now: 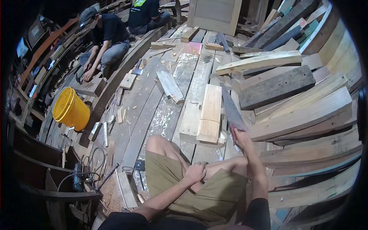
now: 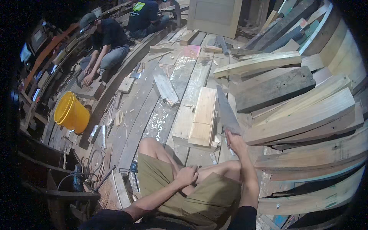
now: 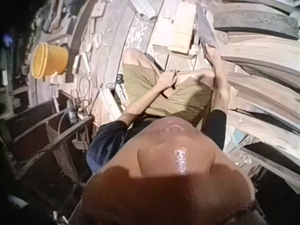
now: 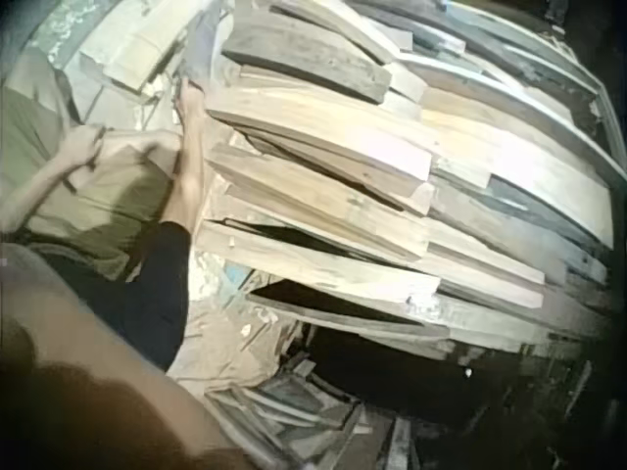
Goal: Mark, saw, and chisel a piece of wood while sitting on a workshop floor.
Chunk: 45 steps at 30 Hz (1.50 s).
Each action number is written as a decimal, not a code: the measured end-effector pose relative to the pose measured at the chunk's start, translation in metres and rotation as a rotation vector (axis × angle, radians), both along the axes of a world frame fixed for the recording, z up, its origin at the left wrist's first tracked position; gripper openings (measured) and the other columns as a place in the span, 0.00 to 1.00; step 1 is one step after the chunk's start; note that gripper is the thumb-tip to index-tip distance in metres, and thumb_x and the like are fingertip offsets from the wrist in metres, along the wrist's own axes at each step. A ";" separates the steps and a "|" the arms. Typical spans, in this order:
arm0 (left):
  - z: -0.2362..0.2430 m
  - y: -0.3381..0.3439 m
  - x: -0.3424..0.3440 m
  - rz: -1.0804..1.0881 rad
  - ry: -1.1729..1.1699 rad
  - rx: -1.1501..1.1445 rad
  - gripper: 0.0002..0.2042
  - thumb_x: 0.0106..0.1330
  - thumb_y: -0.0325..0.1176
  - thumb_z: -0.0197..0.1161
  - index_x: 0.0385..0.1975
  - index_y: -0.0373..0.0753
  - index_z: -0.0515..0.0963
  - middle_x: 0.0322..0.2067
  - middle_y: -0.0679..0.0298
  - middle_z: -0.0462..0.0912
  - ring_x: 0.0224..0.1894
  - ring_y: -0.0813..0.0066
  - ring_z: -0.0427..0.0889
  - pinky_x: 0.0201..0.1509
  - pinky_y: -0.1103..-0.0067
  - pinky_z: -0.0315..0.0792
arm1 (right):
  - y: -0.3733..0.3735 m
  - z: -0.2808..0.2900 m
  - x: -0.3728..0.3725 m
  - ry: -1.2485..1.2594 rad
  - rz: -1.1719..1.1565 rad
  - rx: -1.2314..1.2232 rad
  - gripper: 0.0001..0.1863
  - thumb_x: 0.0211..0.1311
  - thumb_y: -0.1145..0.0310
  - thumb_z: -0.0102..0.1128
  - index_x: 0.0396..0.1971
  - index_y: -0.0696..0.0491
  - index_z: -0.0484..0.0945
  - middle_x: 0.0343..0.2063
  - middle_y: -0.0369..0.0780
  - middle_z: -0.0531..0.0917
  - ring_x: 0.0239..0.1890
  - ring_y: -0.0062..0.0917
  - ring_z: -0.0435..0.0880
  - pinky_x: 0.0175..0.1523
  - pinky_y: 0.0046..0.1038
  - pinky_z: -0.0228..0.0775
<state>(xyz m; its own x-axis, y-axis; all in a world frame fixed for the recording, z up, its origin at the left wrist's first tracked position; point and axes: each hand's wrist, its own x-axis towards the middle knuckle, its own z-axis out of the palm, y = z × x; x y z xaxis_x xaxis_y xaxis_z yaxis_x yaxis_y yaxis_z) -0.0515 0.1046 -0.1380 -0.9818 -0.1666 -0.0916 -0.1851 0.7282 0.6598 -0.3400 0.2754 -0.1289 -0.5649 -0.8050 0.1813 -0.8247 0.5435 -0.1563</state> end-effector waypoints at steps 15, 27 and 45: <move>0.003 0.006 0.003 -0.008 -0.012 -0.028 0.15 0.61 0.36 0.54 0.45 0.36 0.74 0.35 0.47 0.82 0.37 0.48 0.83 0.41 0.60 0.77 | -0.016 0.006 0.039 -0.078 -0.125 -0.346 0.21 0.47 0.76 0.65 0.45 0.58 0.75 0.40 0.52 0.79 0.45 0.50 0.77 0.49 0.46 0.68; -0.023 0.008 -0.002 -0.007 0.008 -0.044 0.14 0.63 0.37 0.52 0.43 0.36 0.74 0.35 0.48 0.81 0.39 0.48 0.81 0.44 0.60 0.76 | -0.008 -0.020 0.063 -0.492 -0.375 -0.645 0.04 0.59 0.78 0.58 0.32 0.61 0.75 0.20 0.40 0.79 0.23 0.21 0.78 0.28 0.26 0.69; -0.025 -0.001 0.004 0.013 0.113 0.048 0.14 0.59 0.35 0.53 0.42 0.34 0.73 0.31 0.45 0.80 0.38 0.46 0.81 0.40 0.57 0.75 | -0.002 -0.074 0.040 -0.539 -0.286 -0.671 0.06 0.59 0.77 0.59 0.35 0.60 0.75 0.21 0.39 0.79 0.22 0.21 0.79 0.28 0.24 0.69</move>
<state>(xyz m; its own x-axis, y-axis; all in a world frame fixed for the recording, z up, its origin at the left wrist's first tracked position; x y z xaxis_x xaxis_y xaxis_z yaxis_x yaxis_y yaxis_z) -0.0480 0.1031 -0.1631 -0.9840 -0.1778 0.0108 -0.1174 0.6932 0.7111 -0.3002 0.2738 -0.2026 -0.8713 -0.4414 0.2143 -0.3952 0.3723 -0.8398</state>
